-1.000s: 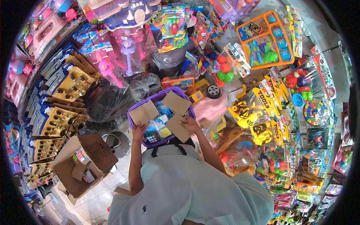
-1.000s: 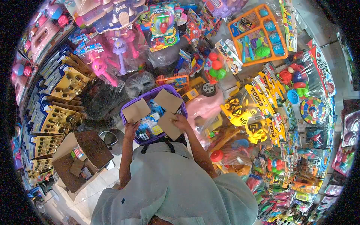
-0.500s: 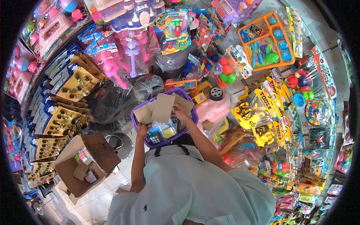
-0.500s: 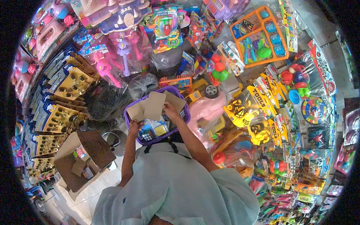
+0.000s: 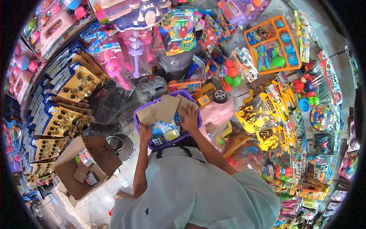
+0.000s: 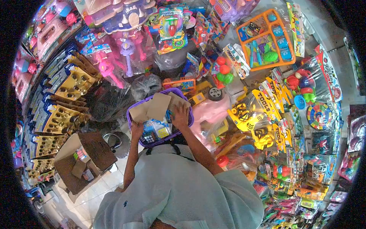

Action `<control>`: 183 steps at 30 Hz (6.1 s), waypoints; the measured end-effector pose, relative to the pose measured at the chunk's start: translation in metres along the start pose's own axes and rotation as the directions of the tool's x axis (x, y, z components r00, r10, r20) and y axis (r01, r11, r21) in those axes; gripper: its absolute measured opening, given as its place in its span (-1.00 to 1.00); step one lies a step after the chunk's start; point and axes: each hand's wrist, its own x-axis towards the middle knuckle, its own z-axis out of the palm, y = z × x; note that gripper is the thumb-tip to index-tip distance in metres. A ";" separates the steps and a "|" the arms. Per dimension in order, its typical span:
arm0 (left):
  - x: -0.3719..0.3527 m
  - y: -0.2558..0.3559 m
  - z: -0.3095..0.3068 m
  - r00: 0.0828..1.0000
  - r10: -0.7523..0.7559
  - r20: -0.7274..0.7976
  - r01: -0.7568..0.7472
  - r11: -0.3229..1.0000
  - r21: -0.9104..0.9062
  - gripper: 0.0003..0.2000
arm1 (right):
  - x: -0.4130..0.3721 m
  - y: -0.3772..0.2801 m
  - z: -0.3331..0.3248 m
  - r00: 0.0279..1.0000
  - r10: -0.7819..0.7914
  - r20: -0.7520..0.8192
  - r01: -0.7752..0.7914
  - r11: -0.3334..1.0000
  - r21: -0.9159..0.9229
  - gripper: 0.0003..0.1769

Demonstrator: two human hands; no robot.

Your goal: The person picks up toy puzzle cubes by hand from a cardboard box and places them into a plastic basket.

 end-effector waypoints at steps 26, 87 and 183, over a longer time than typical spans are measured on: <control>0.014 0.066 0.072 0.793 0.425 0.437 -0.605 0.639 0.476 -0.40 | 0.006 0.009 0.023 0.988 0.091 0.128 -0.082 0.994 -0.076 -0.19; -0.012 0.004 0.011 0.738 0.489 0.465 -0.618 0.767 0.174 -0.31 | -0.070 0.051 0.026 0.981 -0.123 0.151 0.124 0.992 0.002 -0.21; -0.181 -0.386 -0.496 0.789 -0.206 -0.579 0.217 0.975 -0.050 -0.78 | -0.115 -0.642 0.071 0.124 -0.901 0.415 0.592 0.403 0.698 -0.50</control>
